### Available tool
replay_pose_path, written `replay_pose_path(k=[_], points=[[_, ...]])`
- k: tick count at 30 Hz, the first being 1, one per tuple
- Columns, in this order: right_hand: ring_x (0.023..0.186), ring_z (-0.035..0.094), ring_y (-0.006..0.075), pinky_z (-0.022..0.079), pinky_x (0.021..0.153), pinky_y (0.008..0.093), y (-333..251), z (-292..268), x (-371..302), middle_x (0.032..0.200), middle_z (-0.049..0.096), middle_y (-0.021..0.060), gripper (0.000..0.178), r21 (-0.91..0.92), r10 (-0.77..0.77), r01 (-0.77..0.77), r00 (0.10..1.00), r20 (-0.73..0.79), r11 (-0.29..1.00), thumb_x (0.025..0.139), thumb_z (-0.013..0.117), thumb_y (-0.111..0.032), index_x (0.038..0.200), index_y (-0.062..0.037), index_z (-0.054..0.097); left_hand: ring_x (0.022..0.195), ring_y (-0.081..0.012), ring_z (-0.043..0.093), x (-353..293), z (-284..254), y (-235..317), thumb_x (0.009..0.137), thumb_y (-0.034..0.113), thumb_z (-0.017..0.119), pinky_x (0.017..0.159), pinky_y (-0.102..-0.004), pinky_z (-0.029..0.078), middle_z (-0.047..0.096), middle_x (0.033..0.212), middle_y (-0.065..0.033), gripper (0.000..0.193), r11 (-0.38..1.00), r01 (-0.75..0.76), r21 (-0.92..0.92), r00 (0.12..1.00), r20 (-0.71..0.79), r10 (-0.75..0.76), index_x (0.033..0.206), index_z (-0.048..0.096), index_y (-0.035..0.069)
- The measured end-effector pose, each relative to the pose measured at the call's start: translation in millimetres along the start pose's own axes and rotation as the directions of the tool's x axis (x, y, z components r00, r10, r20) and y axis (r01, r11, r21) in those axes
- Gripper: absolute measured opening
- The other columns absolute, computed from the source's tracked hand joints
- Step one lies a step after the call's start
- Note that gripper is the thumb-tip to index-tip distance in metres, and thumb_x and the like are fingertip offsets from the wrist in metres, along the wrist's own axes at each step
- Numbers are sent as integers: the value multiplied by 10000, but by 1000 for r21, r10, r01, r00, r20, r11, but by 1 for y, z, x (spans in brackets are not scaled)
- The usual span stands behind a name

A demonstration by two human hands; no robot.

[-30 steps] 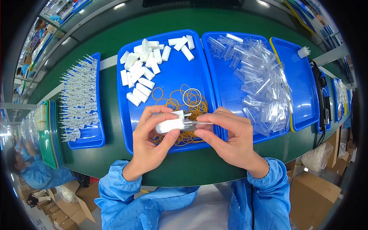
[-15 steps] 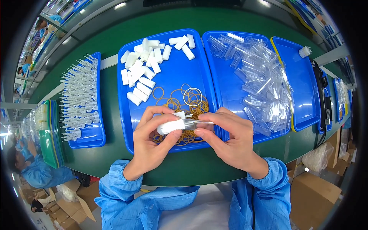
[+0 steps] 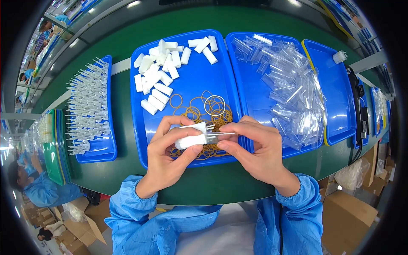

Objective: The person assembles parts by attaching white pieces and clear plastic sleeves onto a base by hand, secures the bundle with a rubber band, and places the assembly on a tray.

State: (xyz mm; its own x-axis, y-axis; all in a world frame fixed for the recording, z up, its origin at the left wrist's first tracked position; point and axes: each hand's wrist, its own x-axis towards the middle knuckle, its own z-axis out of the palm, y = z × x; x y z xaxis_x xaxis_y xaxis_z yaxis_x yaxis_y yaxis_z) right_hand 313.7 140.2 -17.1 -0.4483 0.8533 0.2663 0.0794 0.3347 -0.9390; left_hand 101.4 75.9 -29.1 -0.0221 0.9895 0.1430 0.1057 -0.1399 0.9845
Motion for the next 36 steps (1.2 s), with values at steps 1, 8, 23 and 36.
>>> replay_pose_path(k=[1,8,23,36], points=[[663,623,155,454,688,296,0,0,0,799,720,97,256,1,1,-1,1000,0,1000,787,810,-50,1025,1,732,1031,-178,628,0,0,-1,852,20,754,788,-264,544,536,1230,-113,263,1000,1,1,1000,0,-1,1111,711,24],[742,634,171,465,684,316,-6,-5,3,893,737,108,290,-82,-46,50,998,52,995,753,829,-40,1023,1,730,1036,-180,629,2,-4,0,839,31,773,791,-263,544,555,1214,-111,279,1000,5,27,1000,17,-6,1112,715,34],[784,555,196,446,650,313,-5,-6,3,940,614,74,345,-213,-225,229,973,41,950,710,855,-74,1040,-55,758,1079,-216,636,7,-16,4,968,178,633,827,-292,552,588,1226,-134,393,996,15,-89,992,128,-3,1335,580,46],[780,505,172,381,639,292,-9,-6,2,854,556,36,369,-213,-234,249,968,92,945,655,882,-111,1010,-88,785,1188,-306,602,1,-5,0,1034,419,476,793,-409,632,517,1354,-169,567,852,306,-425,934,309,-181,1469,388,67]])
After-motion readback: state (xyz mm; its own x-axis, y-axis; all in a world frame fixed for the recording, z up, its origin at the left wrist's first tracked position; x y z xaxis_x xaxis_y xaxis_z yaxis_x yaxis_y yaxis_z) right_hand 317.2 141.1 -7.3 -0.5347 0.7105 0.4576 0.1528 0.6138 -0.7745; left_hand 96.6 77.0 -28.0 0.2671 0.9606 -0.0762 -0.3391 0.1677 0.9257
